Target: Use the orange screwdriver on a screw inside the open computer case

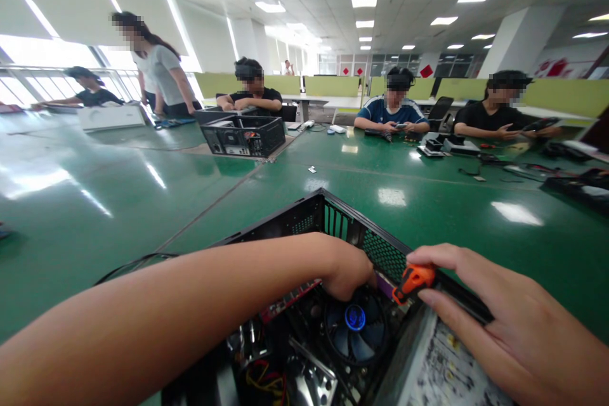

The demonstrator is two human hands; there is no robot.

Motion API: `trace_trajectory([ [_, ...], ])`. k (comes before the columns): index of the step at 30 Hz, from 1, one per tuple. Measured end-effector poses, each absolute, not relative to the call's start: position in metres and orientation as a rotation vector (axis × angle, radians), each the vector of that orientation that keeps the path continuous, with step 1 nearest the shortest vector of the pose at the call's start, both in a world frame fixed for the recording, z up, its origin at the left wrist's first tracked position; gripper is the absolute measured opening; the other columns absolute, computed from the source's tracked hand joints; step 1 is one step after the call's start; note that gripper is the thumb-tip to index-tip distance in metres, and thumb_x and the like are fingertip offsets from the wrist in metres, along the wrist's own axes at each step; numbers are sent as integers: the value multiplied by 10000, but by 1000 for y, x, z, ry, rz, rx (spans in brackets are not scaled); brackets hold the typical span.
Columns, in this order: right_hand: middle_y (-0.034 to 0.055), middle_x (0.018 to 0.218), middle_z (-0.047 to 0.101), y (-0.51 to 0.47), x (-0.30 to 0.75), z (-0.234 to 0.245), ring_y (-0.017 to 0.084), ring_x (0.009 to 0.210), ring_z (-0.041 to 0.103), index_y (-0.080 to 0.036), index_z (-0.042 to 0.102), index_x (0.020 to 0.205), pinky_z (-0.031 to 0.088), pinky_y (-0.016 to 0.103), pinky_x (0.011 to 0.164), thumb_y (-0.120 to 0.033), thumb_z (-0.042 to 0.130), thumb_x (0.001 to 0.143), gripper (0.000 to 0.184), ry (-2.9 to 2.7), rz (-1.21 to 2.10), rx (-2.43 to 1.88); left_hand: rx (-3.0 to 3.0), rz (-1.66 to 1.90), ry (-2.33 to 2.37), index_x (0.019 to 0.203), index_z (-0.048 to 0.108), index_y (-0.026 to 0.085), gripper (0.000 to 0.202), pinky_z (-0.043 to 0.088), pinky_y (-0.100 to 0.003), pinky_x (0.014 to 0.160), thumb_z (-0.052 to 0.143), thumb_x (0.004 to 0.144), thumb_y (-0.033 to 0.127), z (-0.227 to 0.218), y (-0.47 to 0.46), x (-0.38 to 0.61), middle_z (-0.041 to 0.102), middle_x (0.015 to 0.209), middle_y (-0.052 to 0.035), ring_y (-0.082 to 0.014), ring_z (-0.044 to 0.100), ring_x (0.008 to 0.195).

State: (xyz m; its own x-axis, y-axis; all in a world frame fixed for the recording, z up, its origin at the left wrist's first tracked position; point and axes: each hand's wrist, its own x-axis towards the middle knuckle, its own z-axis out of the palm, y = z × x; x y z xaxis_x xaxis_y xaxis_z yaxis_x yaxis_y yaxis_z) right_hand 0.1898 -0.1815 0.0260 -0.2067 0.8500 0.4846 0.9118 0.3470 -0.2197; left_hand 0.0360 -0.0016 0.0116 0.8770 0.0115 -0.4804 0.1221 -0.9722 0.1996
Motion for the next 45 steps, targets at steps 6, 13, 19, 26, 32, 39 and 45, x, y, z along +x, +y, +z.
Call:
trace_trajectory([
  [6, 41, 965, 768, -184, 181, 22, 215, 857, 762, -274, 673, 1157, 613, 286, 676, -368, 580, 950, 245, -1949, -101, -1523, 2831, -876, -67, 1173, 734, 210, 509, 497, -337, 742, 588, 692, 122, 8, 2, 35, 767, 982, -80, -248, 665, 845],
  [13, 43, 935, 777, -184, 167, 21, 226, 907, 763, -280, 715, 1114, 628, 307, 750, -392, 615, 928, 239, -1932, -39, -1439, 2845, -860, -23, 1052, 761, 240, 420, 483, -329, 685, 619, 671, 135, 9, 1, 37, 764, 896, -56, -234, 648, 777],
  [19, -42, 1053, 775, -186, 167, 26, 134, 955, 760, -338, 612, 1176, 618, 221, 819, -234, 641, 905, 292, -2105, 137, -1309, 2849, -966, -50, 1236, 701, 173, 513, 488, -324, 720, 565, 742, 142, 10, 0, 39, 763, 1032, -107, -239, 662, 857],
  [26, -45, 1102, 737, -184, 170, 26, 116, 1009, 732, -342, 502, 1223, 598, 210, 853, -182, 651, 893, 396, -2170, 159, -1281, 2843, -948, -52, 1196, 719, 189, 475, 485, -327, 697, 579, 745, 143, 11, 0, 40, 767, 975, -87, -238, 659, 819],
  [32, -27, 984, 706, -185, 171, 20, 136, 919, 717, -300, 525, 1098, 593, 223, 750, -223, 699, 879, 290, -2195, 230, -1322, 2850, -958, -100, 1233, 710, 187, 502, 486, -324, 752, 563, 756, 128, 14, -1, 39, 762, 1051, -92, -239, 668, 896],
  [39, -97, 1189, 754, -185, 169, 29, 74, 1080, 732, -353, 508, 1262, 527, 144, 981, -181, 608, 919, 397, -2224, 41, -1242, 2846, -1026, -50, 1213, 709, 181, 467, 478, -324, 705, 563, 771, 152, 15, -2, 41, 762, 1006, -95, -236, 658, 845],
  [45, -62, 1223, 740, -189, 181, 25, 101, 1107, 730, -362, 502, 1299, 577, 129, 885, -305, 516, 1005, 300, -2060, -59, -1515, 2851, -1005, -41, 1246, 700, 178, 507, 491, -315, 730, 573, 756, 144, 12, 1, 38, 761, 1057, -95, -235, 670, 885],
])
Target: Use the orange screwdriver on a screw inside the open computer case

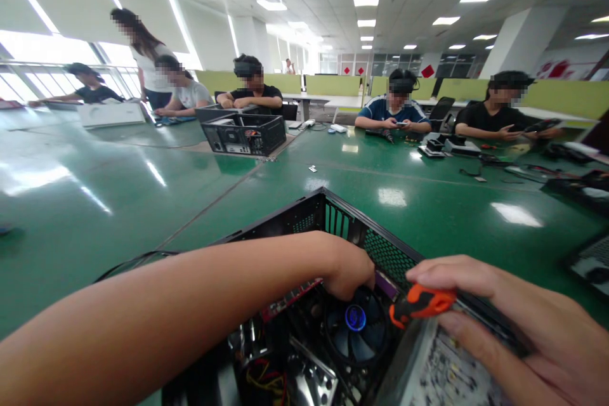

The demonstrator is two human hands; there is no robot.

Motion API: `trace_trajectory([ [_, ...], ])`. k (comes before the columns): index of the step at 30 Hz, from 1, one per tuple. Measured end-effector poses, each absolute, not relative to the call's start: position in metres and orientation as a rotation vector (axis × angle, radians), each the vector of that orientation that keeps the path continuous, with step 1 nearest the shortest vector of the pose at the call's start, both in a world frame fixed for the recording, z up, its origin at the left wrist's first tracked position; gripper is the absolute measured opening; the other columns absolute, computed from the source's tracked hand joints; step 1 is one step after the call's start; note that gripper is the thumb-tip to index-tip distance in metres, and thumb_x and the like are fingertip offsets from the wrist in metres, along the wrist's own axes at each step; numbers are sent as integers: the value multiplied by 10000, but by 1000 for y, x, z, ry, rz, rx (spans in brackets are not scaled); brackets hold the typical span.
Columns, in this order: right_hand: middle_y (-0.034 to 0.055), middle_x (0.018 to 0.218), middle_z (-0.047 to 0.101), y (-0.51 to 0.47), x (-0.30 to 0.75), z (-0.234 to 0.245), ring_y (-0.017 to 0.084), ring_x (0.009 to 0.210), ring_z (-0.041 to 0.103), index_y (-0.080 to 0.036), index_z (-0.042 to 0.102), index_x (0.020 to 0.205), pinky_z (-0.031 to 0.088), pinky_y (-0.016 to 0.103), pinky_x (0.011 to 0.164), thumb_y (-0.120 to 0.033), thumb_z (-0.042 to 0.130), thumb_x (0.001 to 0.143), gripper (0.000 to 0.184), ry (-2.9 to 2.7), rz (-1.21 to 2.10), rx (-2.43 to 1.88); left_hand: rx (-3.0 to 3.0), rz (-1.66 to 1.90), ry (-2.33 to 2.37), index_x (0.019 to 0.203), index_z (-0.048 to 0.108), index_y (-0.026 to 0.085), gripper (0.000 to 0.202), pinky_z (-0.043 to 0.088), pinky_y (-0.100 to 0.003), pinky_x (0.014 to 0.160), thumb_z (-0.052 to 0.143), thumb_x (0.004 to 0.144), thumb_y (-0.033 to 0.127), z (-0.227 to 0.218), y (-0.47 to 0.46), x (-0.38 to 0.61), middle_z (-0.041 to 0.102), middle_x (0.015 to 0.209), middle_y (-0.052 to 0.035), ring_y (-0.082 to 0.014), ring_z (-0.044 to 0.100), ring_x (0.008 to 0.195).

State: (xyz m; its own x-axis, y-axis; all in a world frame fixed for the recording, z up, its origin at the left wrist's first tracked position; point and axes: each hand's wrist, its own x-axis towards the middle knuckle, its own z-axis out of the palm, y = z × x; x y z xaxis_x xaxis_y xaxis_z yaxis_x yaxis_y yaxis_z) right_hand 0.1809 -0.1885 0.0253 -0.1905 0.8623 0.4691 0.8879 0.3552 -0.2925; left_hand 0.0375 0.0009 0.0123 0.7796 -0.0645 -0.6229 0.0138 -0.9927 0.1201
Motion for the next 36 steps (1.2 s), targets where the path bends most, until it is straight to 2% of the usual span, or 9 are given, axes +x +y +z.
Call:
trace_trajectory([
  [4, -47, 1184, 730, -189, 190, 21, 97, 1023, 741, -357, 538, 1298, 590, 117, 836, -370, 530, 1005, 293, -1960, -166, -1604, 2844, -1010, -38, 1291, 677, 177, 543, 500, -320, 760, 562, 762, 136, 14, 0, 36, 759, 1085, -94, -241, 673, 914],
  [8, -56, 1137, 743, -186, 190, 22, 94, 956, 752, -367, 538, 1295, 610, 130, 780, -339, 527, 1004, 293, -1985, -159, -1588, 2838, -1023, -19, 1296, 674, 168, 546, 501, -319, 778, 562, 762, 132, 16, -1, 37, 758, 1088, -100, -243, 675, 928],
  [13, -34, 1150, 749, -184, 185, 24, 131, 1016, 754, -352, 528, 1285, 623, 201, 808, -332, 505, 1007, 279, -2064, -220, -1579, 2831, -1007, -33, 1289, 678, 190, 539, 496, -320, 801, 560, 766, 128, 16, -2, 38, 756, 1094, -84, -240, 671, 940],
  [23, -49, 1141, 747, -182, 184, 25, 105, 1031, 742, -355, 495, 1289, 599, 190, 838, -273, 487, 1012, 290, -2107, -151, -1565, 2835, -987, -49, 1302, 672, 187, 557, 496, -319, 772, 563, 760, 125, 15, -2, 37, 762, 1055, -85, -238, 677, 910],
  [29, -56, 1156, 742, -187, 185, 24, 103, 1027, 744, -381, 496, 1303, 603, 180, 808, -344, 488, 1019, 287, -2068, -173, -1612, 2835, -983, -81, 1283, 686, 151, 547, 495, -314, 739, 574, 748, 121, 14, -1, 38, 765, 1043, -104, -236, 675, 875],
  [36, -50, 1158, 742, -183, 184, 26, 106, 1042, 736, -364, 500, 1297, 587, 190, 834, -267, 496, 1008, 305, -2077, -124, -1564, 2855, -981, -45, 1293, 680, 165, 555, 502, -318, 762, 574, 749, 132, 16, -2, 38, 765, 1068, -105, -244, 678, 906],
])
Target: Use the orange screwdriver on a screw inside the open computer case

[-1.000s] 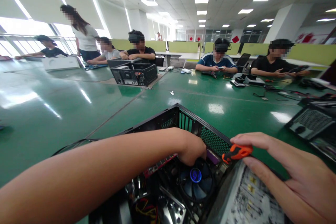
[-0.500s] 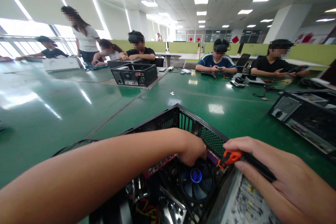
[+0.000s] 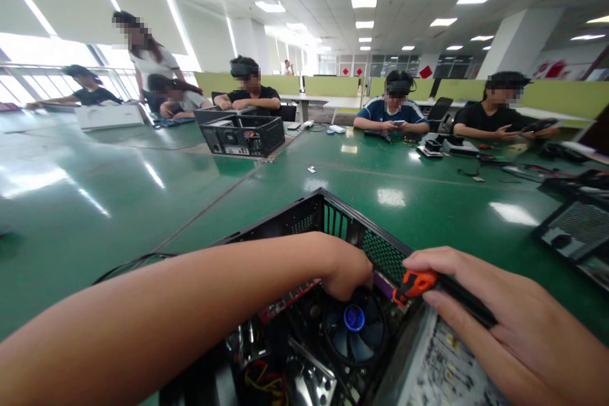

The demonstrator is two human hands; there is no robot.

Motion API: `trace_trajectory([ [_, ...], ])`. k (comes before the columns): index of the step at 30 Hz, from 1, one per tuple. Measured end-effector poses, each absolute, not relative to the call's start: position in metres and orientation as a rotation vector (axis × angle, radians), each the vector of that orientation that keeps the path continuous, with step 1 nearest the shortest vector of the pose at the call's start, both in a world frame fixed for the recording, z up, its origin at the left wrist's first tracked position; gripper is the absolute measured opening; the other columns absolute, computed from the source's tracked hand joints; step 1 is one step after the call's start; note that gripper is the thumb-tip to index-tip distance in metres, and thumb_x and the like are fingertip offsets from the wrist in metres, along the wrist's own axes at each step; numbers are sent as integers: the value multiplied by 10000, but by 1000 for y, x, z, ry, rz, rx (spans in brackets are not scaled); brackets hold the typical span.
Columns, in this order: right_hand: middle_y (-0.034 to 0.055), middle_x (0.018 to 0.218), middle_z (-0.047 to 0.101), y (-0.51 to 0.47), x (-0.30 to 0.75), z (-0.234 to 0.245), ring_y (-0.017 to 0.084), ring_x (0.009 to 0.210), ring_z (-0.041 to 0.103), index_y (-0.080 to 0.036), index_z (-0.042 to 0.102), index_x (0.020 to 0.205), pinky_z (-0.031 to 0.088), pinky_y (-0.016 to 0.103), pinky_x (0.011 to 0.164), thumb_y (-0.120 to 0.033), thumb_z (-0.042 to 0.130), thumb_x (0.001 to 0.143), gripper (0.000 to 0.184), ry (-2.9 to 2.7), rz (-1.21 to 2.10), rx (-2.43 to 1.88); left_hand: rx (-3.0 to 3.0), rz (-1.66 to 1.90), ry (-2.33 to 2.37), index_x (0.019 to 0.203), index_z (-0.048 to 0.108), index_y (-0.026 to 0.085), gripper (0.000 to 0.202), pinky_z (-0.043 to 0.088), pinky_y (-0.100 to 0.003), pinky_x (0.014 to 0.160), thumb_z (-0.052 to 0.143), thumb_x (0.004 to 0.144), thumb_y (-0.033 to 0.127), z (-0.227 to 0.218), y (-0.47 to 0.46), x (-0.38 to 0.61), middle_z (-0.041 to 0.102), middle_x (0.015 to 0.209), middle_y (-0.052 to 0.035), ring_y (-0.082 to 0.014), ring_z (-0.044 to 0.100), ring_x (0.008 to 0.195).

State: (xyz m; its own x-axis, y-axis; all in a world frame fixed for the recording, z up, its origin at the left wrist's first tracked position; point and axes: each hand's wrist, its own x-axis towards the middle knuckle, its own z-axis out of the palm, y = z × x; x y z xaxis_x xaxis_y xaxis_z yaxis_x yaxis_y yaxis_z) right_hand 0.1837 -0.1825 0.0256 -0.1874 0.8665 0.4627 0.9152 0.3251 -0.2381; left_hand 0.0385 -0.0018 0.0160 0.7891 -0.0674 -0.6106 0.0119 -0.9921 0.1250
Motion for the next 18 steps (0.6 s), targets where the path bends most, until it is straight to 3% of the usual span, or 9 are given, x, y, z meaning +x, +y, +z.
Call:
trace_trajectory([
  [9, 4, 927, 726, -178, 184, 31, 171, 812, 737, -269, 609, 1050, 583, 266, 645, -345, 603, 953, 123, -2057, -152, -1637, 2839, -1018, 41, 1348, 646, 184, 611, 508, -327, 767, 574, 742, 161, 20, -5, 39, 754, 1122, -109, -253, 682, 923],
  [15, 35, 1200, 722, -176, 182, 28, 153, 1112, 702, -281, 517, 1289, 594, 293, 891, -246, 453, 1020, 278, -2116, -67, -1611, 2813, -943, 21, 1308, 673, 188, 610, 505, -318, 790, 586, 709, 118, 17, -3, 38, 760, 1105, -99, -253, 681, 941],
  [18, 10, 1222, 723, -181, 181, 27, 137, 1135, 696, -306, 508, 1299, 594, 276, 913, -241, 442, 1022, 293, -2092, -43, -1621, 2809, -970, 10, 1327, 657, 168, 609, 506, -317, 799, 574, 725, 120, 17, -2, 37, 751, 1127, -111, -251, 680, 956],
])
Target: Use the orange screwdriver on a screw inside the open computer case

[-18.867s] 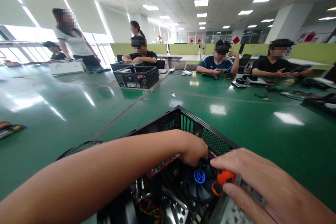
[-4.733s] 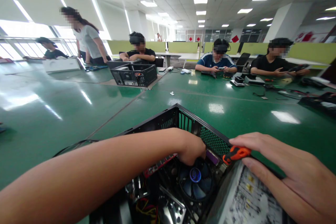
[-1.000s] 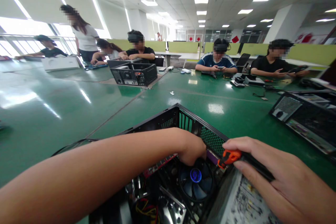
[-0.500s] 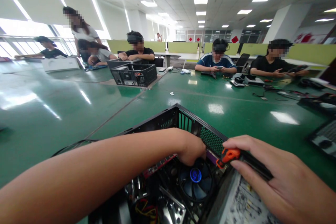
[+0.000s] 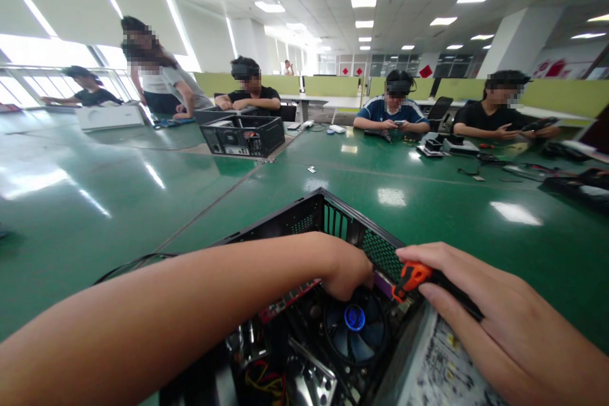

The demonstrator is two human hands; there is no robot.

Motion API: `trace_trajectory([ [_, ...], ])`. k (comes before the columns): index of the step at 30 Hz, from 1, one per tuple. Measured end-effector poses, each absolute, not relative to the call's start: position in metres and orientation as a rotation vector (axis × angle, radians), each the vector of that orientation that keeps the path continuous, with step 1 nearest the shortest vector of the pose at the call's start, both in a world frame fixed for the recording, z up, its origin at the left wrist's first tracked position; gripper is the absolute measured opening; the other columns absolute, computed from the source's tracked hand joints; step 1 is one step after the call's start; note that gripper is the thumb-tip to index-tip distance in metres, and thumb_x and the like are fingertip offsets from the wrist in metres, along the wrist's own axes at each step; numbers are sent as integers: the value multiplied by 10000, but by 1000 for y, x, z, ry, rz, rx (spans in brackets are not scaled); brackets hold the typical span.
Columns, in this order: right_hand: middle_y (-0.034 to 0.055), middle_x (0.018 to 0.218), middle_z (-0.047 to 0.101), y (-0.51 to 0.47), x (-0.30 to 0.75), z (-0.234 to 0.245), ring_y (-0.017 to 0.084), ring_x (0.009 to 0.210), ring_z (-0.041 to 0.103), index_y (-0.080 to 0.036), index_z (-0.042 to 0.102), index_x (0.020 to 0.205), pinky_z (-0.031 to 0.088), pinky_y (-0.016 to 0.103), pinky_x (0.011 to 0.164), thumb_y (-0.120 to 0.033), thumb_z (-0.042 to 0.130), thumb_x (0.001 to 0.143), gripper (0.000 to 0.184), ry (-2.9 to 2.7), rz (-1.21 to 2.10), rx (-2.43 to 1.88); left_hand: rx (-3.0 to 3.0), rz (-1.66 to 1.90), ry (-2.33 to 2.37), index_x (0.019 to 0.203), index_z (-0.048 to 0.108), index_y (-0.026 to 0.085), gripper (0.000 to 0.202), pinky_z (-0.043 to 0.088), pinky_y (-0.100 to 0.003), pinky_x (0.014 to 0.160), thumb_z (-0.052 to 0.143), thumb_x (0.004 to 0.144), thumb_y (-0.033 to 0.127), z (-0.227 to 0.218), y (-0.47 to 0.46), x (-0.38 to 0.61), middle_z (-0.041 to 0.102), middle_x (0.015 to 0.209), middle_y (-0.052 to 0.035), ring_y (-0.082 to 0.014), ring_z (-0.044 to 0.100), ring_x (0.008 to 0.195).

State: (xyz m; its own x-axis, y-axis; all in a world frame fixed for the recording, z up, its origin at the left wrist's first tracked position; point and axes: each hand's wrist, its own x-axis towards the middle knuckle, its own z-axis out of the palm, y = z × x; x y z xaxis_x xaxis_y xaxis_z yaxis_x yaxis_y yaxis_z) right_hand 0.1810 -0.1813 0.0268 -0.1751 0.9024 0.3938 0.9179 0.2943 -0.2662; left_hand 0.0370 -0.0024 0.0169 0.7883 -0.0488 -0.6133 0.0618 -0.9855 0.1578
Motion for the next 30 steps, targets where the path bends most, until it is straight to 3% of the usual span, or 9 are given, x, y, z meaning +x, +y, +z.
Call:
trace_trajectory([
  [6, -8, 1138, 753, -188, 175, 26, 131, 986, 762, -336, 526, 1291, 616, 179, 781, -313, 516, 1007, 285, -2039, -51, -1527, 2831, -1009, 4, 1200, 713, 174, 469, 501, -339, 762, 581, 752, 148, 14, -2, 39, 758, 1051, -109, -252, 669, 898],
  [9, -63, 1130, 773, -188, 170, 28, 111, 993, 770, -375, 551, 1255, 598, 149, 831, -273, 581, 957, 316, -2097, 22, -1390, 2826, -994, 18, 1119, 735, 207, 403, 490, -329, 718, 586, 748, 150, 13, -1, 39, 763, 968, -81, -235, 658, 837],
  [12, -130, 1149, 778, -189, 166, 30, 87, 1019, 765, -402, 574, 1217, 573, 137, 884, -224, 624, 902, 365, -2070, -13, -1356, 2834, -986, -21, 1160, 722, 195, 426, 488, -326, 714, 572, 764, 153, 13, -1, 40, 764, 994, -91, -232, 658, 836],
  [17, -83, 1115, 801, -187, 163, 32, 127, 977, 784, -342, 639, 1153, 602, 176, 857, -215, 602, 897, 287, -2071, -66, -1324, 2860, -943, -42, 1112, 740, 175, 374, 491, -327, 702, 589, 770, 166, 11, -1, 39, 766, 979, -102, -234, 658, 809],
  [21, -114, 1126, 793, -186, 161, 30, 90, 991, 774, -358, 626, 1163, 574, 146, 887, -209, 615, 893, 308, -2057, -53, -1317, 2843, -943, -9, 1079, 747, 192, 344, 483, -317, 680, 606, 766, 168, 11, -1, 39, 767, 953, -88, -221, 645, 772],
  [30, -73, 1189, 778, -188, 166, 33, 141, 1083, 753, -339, 668, 1164, 580, 192, 928, -130, 598, 879, 361, -2254, 237, -1267, 2830, -953, -9, 1206, 722, 205, 497, 487, -315, 693, 567, 739, 136, 16, -3, 39, 770, 964, -81, -231, 657, 806],
])
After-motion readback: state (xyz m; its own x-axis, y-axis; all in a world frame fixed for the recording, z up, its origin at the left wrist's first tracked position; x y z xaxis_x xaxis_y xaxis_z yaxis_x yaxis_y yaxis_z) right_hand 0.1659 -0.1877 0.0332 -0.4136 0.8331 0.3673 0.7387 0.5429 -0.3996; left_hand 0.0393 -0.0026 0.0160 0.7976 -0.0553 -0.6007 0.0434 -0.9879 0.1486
